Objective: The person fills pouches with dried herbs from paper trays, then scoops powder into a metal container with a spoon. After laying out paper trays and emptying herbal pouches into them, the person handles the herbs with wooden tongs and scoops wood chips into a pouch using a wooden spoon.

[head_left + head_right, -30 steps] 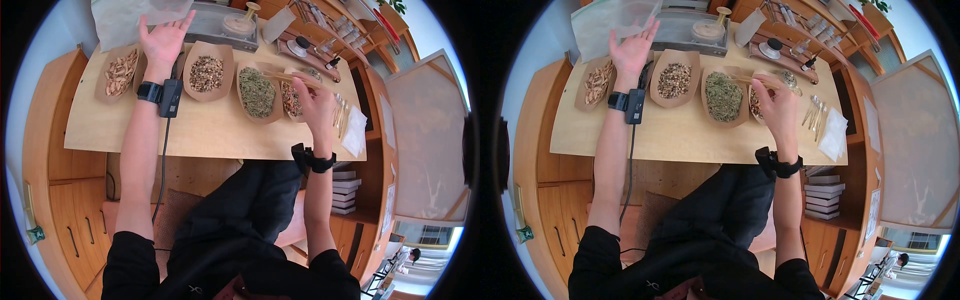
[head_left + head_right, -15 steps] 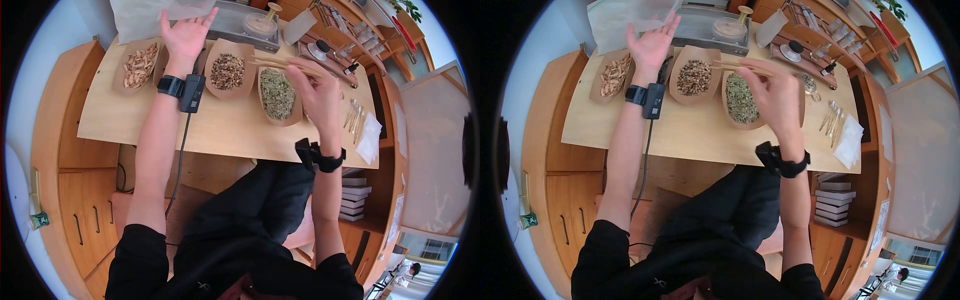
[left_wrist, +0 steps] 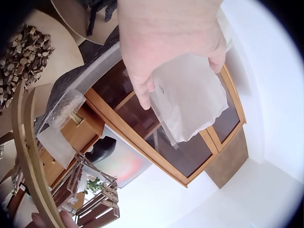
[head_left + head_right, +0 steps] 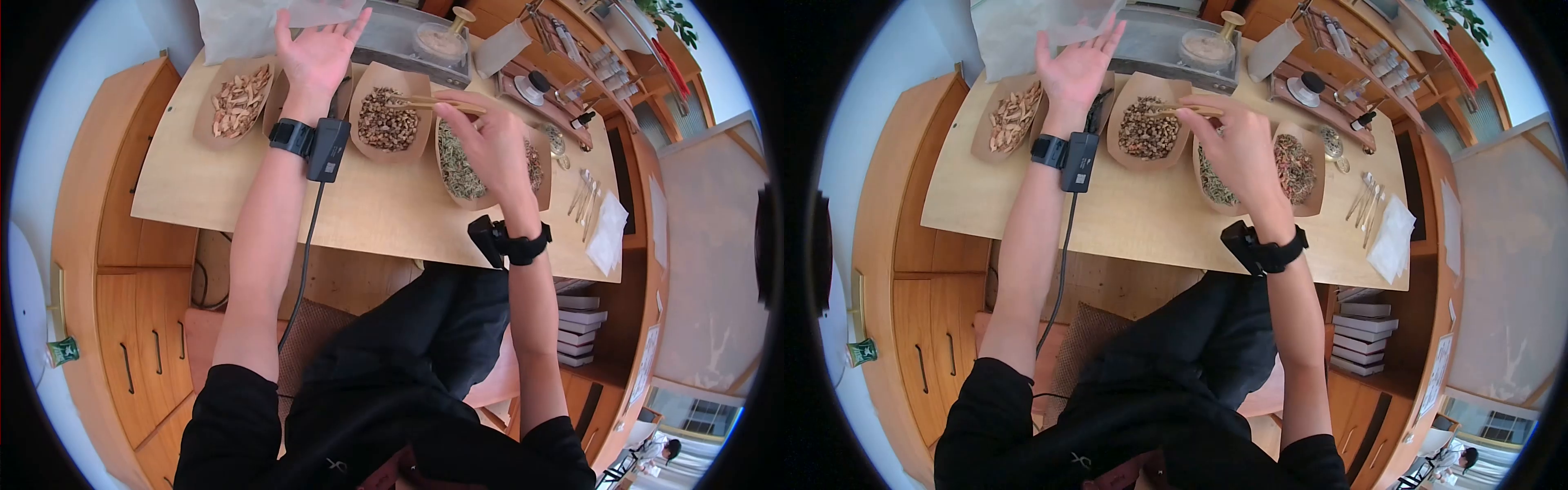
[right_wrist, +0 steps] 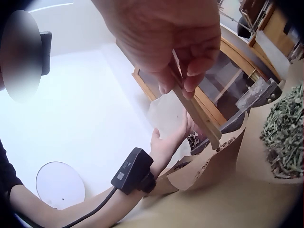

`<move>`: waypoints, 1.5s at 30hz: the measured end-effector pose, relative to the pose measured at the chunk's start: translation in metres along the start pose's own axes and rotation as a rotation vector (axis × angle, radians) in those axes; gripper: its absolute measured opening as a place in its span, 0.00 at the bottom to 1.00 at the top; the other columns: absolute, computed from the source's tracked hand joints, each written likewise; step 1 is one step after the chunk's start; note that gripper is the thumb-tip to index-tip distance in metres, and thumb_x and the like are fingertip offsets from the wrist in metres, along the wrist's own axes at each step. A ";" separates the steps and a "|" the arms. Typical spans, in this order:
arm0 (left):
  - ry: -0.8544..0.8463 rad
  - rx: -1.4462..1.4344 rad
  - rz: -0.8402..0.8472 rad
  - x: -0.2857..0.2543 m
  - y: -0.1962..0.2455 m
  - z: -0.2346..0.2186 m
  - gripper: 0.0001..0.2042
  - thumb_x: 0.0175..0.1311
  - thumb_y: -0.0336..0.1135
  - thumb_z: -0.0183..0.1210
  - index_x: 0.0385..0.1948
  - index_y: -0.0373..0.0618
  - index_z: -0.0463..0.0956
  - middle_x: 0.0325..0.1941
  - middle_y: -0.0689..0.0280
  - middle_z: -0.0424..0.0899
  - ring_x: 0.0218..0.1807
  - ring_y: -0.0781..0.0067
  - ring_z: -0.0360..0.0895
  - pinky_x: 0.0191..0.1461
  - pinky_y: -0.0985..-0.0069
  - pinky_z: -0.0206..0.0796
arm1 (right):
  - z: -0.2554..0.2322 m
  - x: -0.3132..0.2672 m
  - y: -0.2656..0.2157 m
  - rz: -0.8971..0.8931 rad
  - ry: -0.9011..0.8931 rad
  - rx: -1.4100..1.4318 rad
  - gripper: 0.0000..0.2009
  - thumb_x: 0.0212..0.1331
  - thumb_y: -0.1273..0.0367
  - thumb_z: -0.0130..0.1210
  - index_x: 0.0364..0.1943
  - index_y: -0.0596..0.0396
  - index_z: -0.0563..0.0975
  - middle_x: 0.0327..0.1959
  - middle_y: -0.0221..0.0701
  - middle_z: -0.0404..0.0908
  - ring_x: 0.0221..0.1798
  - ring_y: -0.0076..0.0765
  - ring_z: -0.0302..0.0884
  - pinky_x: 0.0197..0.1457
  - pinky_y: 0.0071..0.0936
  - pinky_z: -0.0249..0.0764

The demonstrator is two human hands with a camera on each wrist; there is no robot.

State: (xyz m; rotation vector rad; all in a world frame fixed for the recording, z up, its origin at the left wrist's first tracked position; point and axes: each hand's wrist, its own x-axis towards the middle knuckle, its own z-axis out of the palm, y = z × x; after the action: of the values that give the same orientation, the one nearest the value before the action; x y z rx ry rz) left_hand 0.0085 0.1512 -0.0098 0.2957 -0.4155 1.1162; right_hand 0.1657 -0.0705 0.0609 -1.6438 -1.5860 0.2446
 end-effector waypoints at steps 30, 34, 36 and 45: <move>0.122 0.266 0.012 -0.012 0.121 0.012 0.32 0.64 0.46 0.58 0.59 0.31 0.56 0.67 0.44 0.58 0.75 0.44 0.48 0.77 0.44 0.44 | 0.075 0.050 -0.056 -0.108 -0.172 0.062 0.11 0.59 0.64 0.62 0.41 0.55 0.85 0.25 0.46 0.82 0.27 0.46 0.80 0.35 0.34 0.74; 0.123 0.295 0.087 -0.013 0.118 0.015 0.31 0.65 0.47 0.56 0.61 0.33 0.57 0.66 0.50 0.61 0.74 0.43 0.50 0.77 0.42 0.44 | 0.071 0.049 -0.049 -0.146 -0.162 0.017 0.11 0.59 0.64 0.62 0.42 0.55 0.85 0.25 0.47 0.82 0.26 0.43 0.79 0.34 0.31 0.74; 0.125 0.359 0.116 -0.017 0.115 0.021 0.30 0.67 0.47 0.54 0.63 0.36 0.57 0.66 0.52 0.61 0.74 0.43 0.50 0.77 0.41 0.44 | 0.055 0.045 -0.046 -0.104 -0.121 0.060 0.12 0.59 0.65 0.61 0.42 0.56 0.84 0.24 0.46 0.82 0.25 0.37 0.78 0.33 0.29 0.73; 0.109 0.413 0.149 -0.018 0.109 0.032 0.30 0.69 0.47 0.50 0.67 0.40 0.53 0.67 0.54 0.59 0.75 0.41 0.48 0.77 0.39 0.43 | 0.011 0.024 -0.007 0.085 -0.107 -0.113 0.12 0.59 0.65 0.61 0.42 0.58 0.84 0.17 0.36 0.78 0.19 0.26 0.70 0.25 0.27 0.67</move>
State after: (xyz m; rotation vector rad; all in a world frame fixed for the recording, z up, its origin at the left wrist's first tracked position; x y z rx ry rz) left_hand -0.1032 0.1678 0.0125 0.5699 -0.1073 1.3564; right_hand 0.1583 -0.0455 0.0677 -1.8143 -1.6363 0.2967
